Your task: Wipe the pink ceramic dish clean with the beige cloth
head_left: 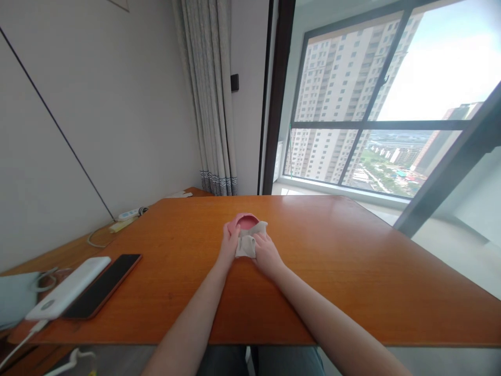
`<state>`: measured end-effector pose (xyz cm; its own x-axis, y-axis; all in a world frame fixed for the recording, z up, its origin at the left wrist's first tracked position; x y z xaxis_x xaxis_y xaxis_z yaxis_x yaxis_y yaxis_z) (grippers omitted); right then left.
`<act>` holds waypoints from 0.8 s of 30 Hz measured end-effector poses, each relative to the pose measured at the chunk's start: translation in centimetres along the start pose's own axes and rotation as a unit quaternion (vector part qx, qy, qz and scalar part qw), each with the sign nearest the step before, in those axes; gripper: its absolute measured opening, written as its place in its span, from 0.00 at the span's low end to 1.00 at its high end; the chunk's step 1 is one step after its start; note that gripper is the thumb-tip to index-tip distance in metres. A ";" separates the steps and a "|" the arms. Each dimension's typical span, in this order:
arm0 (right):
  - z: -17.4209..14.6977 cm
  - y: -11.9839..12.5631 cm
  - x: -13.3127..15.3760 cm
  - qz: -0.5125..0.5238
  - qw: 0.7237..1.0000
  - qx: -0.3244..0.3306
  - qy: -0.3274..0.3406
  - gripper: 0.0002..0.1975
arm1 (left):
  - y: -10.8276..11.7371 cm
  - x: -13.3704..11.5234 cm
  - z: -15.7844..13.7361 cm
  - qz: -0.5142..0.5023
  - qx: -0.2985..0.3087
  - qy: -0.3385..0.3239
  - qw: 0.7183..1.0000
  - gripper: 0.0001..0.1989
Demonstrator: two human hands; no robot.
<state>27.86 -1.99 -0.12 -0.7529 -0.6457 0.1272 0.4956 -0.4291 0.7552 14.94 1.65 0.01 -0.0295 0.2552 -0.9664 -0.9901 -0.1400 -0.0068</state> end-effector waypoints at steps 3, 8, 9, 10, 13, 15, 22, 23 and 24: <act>-0.5 0.1 -0.7 0.005 0.996 0.026 0.091 0.12 | 1.2 -0.3 0.9 0.061 0.067 -0.002 0.996 0.15; -1.1 -0.4 -1.5 -0.010 0.999 0.021 0.033 0.11 | 0.2 0.0 0.4 0.020 0.088 0.018 0.996 0.23; -1.2 -0.5 -1.7 -0.006 1.000 0.007 0.004 0.11 | -0.4 0.0 0.0 0.000 0.074 0.008 0.997 0.24; -1.3 -0.5 -1.8 0.002 1.000 -0.007 -0.020 0.11 | -0.9 0.2 -0.3 -0.017 0.064 0.000 0.998 0.26; -1.4 -0.3 -1.9 0.033 0.999 -0.020 -0.030 0.11 | -1.9 0.7 -1.0 -0.026 0.041 0.006 0.999 0.26; -1.2 -0.1 -1.8 0.043 0.999 -0.005 -0.003 0.11 | -1.5 0.9 -0.8 0.019 0.018 0.019 0.999 0.20; -0.9 0.6 -1.8 0.068 0.994 0.039 0.072 0.09 | 1.5 0.6 1.1 0.112 0.079 0.011 0.990 0.12; -1.0 0.5 -2.0 0.068 0.995 0.041 0.063 0.08 | 1.2 0.7 1.0 0.103 0.082 0.010 0.991 0.13; -1.2 0.3 -2.2 0.065 0.996 0.038 0.047 0.08 | 0.8 0.8 0.7 0.082 0.082 0.007 0.993 0.15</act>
<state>30.22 -1.44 -0.95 -0.6393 -0.7500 0.1695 0.5493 -0.2913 0.7832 14.05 2.46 -0.60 -0.1917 0.2282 -0.9546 -0.9812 -0.0208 0.1920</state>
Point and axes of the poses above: each hand's wrist, its own z-axis towards the middle knuckle, its own y-axis out of the back of the hand, x = y × z, the point moved 3 cm from there along z, towards the middle knuckle, and after that the axes turned 2 degrees about -y, right-handed, at the moved point
